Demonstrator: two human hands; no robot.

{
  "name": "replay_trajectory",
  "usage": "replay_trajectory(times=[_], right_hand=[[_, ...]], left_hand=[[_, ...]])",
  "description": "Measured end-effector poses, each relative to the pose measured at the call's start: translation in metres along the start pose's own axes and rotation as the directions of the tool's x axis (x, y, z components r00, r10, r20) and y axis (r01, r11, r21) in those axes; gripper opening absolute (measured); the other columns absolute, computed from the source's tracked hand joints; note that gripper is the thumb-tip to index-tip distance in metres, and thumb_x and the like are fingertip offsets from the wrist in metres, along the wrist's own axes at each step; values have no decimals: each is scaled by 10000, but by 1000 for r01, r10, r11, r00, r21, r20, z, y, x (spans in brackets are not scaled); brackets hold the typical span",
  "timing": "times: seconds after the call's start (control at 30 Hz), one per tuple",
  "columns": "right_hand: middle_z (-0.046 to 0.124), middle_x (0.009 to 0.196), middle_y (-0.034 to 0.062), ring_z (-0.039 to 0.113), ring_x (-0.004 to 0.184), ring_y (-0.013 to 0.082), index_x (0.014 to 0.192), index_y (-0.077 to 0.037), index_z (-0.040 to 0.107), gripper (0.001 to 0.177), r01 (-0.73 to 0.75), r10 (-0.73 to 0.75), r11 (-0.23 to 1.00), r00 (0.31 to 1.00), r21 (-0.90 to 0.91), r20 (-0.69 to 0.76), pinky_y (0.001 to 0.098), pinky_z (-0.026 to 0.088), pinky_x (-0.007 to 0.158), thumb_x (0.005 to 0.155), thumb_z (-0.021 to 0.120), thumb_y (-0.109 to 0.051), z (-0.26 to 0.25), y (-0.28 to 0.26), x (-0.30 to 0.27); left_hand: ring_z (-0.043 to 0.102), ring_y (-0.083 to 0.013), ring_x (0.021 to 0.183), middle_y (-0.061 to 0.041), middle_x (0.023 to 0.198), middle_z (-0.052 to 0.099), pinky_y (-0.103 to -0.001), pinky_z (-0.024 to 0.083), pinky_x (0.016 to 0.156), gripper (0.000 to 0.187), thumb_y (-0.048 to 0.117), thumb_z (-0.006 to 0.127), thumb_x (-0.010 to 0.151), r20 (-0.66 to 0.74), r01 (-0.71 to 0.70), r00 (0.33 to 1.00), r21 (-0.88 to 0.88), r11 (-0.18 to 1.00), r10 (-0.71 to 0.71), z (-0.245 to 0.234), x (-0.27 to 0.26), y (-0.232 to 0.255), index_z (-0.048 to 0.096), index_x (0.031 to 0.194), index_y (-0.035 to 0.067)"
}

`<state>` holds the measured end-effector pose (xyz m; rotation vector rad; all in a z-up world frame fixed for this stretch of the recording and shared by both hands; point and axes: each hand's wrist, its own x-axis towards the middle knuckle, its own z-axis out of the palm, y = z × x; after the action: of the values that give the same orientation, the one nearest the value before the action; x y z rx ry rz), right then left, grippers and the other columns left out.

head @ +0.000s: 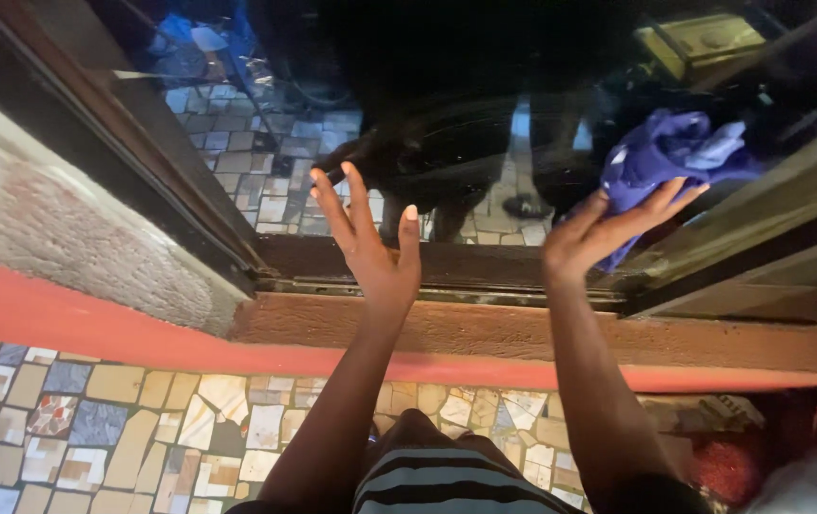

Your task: The recorder cleans a glass window using a blue cloth with a star pattern.

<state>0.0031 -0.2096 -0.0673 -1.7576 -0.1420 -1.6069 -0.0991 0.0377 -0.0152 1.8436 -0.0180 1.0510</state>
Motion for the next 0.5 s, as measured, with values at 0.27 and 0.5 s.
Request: replay_trajectory(times=[0.27,0.5], right_hand=[[-101,1687,304,-27,1603,482,1698,-124,51,737,124,-88,979,973,-160,214,624,93,1273,1204,496,-443,39,-85,-36],[176,1716,158,110,1583,558,1403,-231,589,470,530,-444,848,722,-11,531,715,84,1276,947,678,-154,51,-62,-73]], left_hand=[[45,-479,1683,-219,1788,54,-581,174,1348,635,371,485,1142,49,13,999,-65,998,-10,-12,1,-11,293,1677,89],[19,-476,1686,-216,1793,38,-587,125,1359,690,528,303,1152,55,37,998,-103,994,-31,-7,-2,-12,292,1679,82]])
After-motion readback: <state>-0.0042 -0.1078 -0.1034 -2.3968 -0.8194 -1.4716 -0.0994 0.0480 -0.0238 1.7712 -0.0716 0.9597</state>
